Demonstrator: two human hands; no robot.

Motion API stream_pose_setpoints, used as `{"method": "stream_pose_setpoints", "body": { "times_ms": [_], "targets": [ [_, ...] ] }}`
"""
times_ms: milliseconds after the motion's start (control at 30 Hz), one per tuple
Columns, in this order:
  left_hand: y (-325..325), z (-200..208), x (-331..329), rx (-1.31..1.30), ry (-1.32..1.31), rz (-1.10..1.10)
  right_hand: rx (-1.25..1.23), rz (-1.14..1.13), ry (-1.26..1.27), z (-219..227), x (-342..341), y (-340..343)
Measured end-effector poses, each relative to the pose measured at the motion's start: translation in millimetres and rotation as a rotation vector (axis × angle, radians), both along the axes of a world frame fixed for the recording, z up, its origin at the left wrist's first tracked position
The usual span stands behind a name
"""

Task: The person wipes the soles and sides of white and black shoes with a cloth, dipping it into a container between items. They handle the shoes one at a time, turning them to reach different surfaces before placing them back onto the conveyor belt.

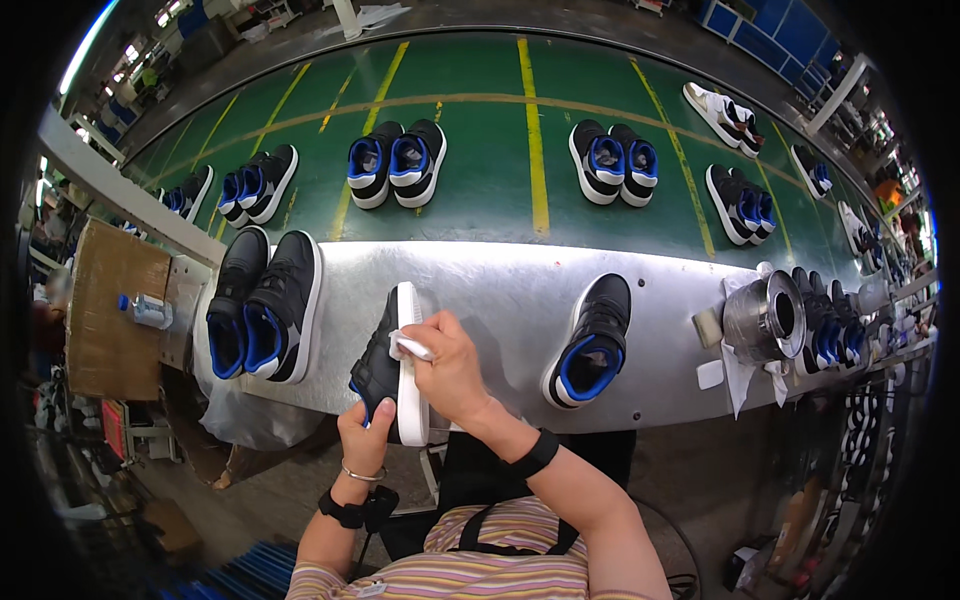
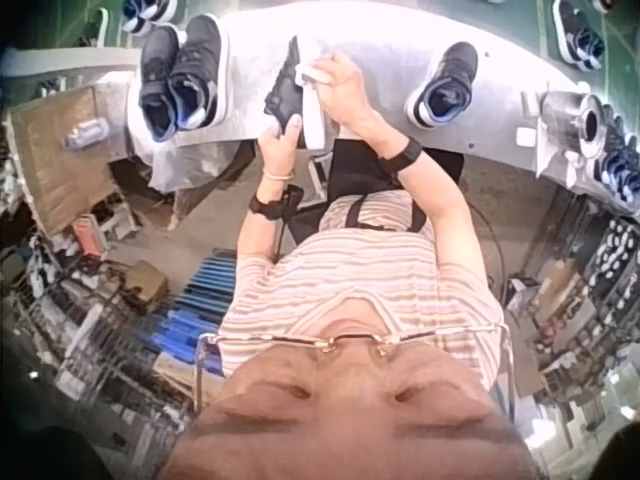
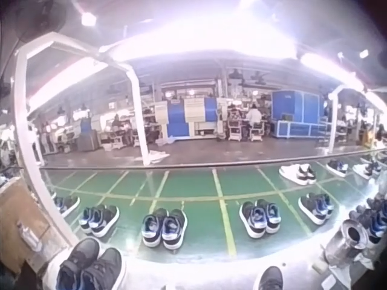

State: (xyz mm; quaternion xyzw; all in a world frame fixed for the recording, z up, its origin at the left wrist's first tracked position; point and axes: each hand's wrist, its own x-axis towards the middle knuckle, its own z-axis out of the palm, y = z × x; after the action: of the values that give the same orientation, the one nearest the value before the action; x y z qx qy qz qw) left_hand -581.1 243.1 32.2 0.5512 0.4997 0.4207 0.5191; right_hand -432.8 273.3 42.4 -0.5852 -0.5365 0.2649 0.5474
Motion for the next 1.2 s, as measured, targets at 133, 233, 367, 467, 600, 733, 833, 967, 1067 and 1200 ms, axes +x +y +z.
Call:
{"method": "stream_pose_setpoints", "body": {
  "times_ms": [133, 233, 367, 467, 600, 733, 833, 967, 1067, 1200],
  "targets": [
    [2.5, -0.3, -10.9, 0.024, 0.176, -0.036, 0.072, -0.078, 0.029, -7.5, 3.0, 25.2],
    [-7.1, 3.2, -20.6, -0.006, 0.152, -0.08, -0.096, -0.173, -0.117, -28.2, 35.3, 55.9],
    [-22.4, 3.8, -47.5, -0.179, -0.137, 0.005, -0.186, -0.145, -0.068, -41.1, 34.2, 38.9],
    [-19.0, 9.2, -54.4, -0.251, -0.301, -0.121, -0.078, -0.075, 0.7, -11.8, 30.2, 19.3],
    [-23.9, 15.0, -56.1, -0.816, -0.995, 0.03, -0.098, 0.354, 0.567, 14.8, 28.8, 3.1],
    [-31.2, 7.6, -44.8, -0.864, -1.131, 0.065, 0.005, 0.067, 0.476, 3.3, 14.1, -8.4],
    [-36.4, 11.3, -29.9, -0.8, -1.113, 0.162, 0.009, -0.172, 0.441, -8.5, 3.6, -9.0],
    [-39.1, 20.4, -24.4, -0.765, -1.141, 0.139, 0.02, -0.288, 0.433, -3.4, -0.5, -13.4],
    [-35.1, 25.7, -16.1, -0.753, -1.074, 0.229, 0.038, -0.303, 0.295, 7.4, -7.7, -25.4],
    [-14.4, 30.4, -6.7, -0.67, -1.015, 0.243, 0.003, -0.151, 0.313, 15.4, -41.0, -51.0]
  ]
}}
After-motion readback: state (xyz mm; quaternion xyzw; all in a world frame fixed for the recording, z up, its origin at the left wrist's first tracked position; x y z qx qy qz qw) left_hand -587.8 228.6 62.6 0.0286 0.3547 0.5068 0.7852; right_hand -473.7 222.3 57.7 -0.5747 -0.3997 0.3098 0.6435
